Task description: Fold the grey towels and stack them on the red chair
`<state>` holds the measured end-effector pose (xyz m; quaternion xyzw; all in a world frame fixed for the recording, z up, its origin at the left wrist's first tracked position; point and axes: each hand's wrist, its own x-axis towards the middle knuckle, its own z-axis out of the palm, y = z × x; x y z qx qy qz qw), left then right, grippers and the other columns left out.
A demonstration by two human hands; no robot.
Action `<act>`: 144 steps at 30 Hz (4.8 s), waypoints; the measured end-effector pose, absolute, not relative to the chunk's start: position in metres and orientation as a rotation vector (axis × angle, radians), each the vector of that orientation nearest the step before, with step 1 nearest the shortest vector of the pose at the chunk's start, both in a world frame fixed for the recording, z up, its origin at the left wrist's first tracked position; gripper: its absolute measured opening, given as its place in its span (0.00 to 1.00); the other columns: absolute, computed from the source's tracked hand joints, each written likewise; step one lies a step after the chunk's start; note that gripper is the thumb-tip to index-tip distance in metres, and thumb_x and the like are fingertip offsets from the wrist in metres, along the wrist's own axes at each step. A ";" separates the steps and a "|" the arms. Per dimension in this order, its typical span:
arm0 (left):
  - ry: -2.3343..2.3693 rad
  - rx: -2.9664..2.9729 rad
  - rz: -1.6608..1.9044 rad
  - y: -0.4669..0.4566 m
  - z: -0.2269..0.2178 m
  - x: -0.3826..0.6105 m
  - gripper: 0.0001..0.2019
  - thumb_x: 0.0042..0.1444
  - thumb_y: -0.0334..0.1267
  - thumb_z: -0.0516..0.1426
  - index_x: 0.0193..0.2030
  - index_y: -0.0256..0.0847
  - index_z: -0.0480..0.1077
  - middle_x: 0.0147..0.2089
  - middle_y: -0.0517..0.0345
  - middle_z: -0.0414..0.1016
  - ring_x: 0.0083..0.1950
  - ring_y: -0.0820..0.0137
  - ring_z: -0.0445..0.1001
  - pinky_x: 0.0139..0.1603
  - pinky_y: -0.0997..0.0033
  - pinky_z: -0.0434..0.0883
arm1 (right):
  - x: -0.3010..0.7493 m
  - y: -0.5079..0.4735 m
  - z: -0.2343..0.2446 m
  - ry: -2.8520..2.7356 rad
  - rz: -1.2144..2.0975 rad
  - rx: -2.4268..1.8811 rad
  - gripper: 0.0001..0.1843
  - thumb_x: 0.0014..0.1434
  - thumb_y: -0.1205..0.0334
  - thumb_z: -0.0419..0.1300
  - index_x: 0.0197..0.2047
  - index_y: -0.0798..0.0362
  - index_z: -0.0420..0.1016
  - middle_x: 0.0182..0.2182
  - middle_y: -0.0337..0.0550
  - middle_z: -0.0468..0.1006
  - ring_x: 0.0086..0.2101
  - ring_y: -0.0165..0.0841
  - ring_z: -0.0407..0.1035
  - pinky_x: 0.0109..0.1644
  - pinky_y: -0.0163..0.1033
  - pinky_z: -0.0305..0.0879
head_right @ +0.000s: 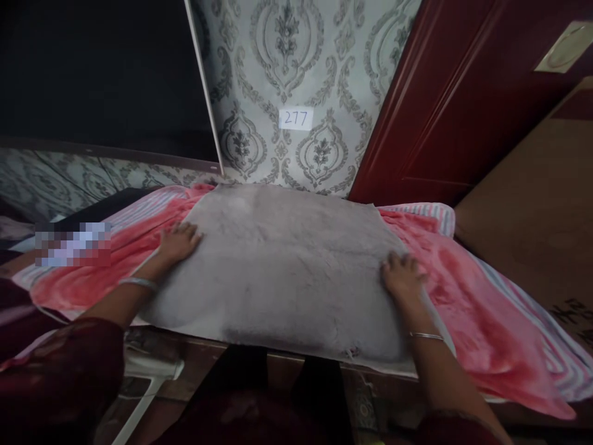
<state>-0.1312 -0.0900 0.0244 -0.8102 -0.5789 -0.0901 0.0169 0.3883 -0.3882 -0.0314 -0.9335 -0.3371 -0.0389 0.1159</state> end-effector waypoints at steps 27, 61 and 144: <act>-0.516 -3.221 -0.067 -0.176 -0.028 -0.063 0.33 0.66 0.63 0.45 0.76 0.57 0.53 0.79 0.56 0.48 0.80 0.51 0.41 0.75 0.41 0.40 | 0.207 -0.383 -0.031 -2.327 0.240 -1.908 0.32 0.73 0.43 0.45 0.76 0.38 0.51 0.75 0.41 0.47 0.73 0.48 0.38 0.73 0.65 0.41; 0.144 -3.300 -0.027 -0.219 -0.016 0.178 0.35 0.67 0.62 0.47 0.76 0.50 0.54 0.80 0.48 0.45 0.80 0.46 0.40 0.74 0.32 0.39 | 0.430 -0.380 -0.073 -1.308 -0.151 -2.193 0.33 0.69 0.39 0.45 0.69 0.43 0.68 0.71 0.45 0.60 0.71 0.49 0.49 0.72 0.67 0.44; -1.055 -3.066 -0.237 -0.124 0.007 0.043 0.34 0.70 0.55 0.44 0.76 0.39 0.50 0.79 0.39 0.44 0.80 0.50 0.43 0.76 0.39 0.41 | 0.387 -0.350 -0.073 -1.429 -0.179 -2.092 0.38 0.62 0.35 0.46 0.64 0.51 0.71 0.65 0.57 0.70 0.66 0.55 0.59 0.67 0.71 0.53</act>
